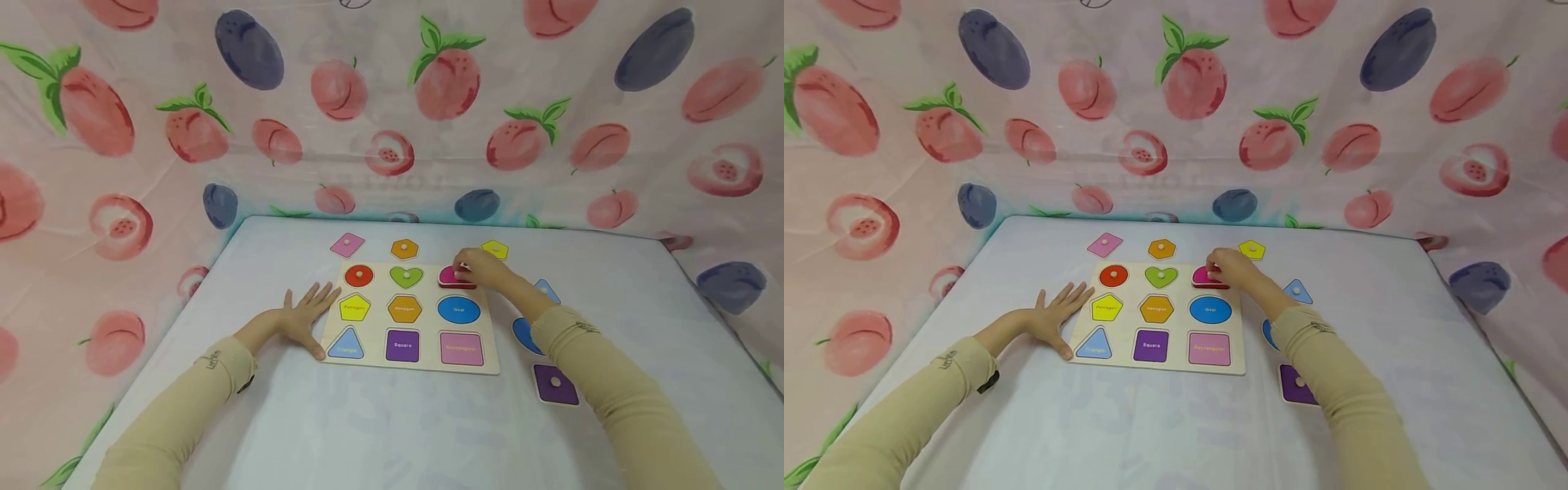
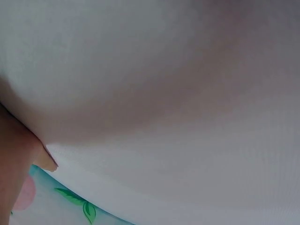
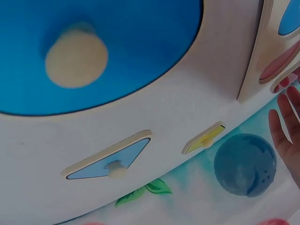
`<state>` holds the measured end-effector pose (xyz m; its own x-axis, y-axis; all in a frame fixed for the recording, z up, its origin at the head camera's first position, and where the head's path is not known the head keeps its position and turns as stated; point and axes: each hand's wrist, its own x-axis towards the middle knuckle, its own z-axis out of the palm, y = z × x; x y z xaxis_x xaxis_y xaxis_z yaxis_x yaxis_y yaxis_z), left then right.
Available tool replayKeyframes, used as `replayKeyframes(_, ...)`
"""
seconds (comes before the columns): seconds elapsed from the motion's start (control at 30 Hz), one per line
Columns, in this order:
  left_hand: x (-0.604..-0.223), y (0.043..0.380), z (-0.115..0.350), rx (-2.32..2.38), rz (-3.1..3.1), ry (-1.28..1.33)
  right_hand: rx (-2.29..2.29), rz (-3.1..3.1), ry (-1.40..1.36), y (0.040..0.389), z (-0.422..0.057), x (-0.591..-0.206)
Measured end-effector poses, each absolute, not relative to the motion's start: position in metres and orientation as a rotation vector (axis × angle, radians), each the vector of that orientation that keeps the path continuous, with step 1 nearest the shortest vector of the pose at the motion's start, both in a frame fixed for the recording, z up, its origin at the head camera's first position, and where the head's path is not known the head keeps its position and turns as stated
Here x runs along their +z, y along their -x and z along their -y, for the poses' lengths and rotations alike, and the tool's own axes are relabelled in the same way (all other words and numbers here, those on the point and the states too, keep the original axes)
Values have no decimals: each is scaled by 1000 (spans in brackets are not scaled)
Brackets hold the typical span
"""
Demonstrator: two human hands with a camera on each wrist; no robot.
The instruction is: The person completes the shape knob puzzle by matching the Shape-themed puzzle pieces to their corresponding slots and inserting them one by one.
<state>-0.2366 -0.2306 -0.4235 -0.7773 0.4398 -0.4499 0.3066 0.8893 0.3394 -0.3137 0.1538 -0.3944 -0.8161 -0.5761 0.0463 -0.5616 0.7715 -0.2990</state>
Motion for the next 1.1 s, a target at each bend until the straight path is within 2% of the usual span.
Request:
replayKeyframes(0.2, -422, 236, 232, 321, -2525, -536, -550, -2875, 1112, 332, -162, -414)
replayKeyframes(0.53, -426, 237, 231, 333, -2520, -551, -396, -2897, 855, 314, -151, -406)
replayKeyframes(1.1, -423, 237, 230, 323, -2524, -520, -474, -2919, 745, 315, -146, -406)
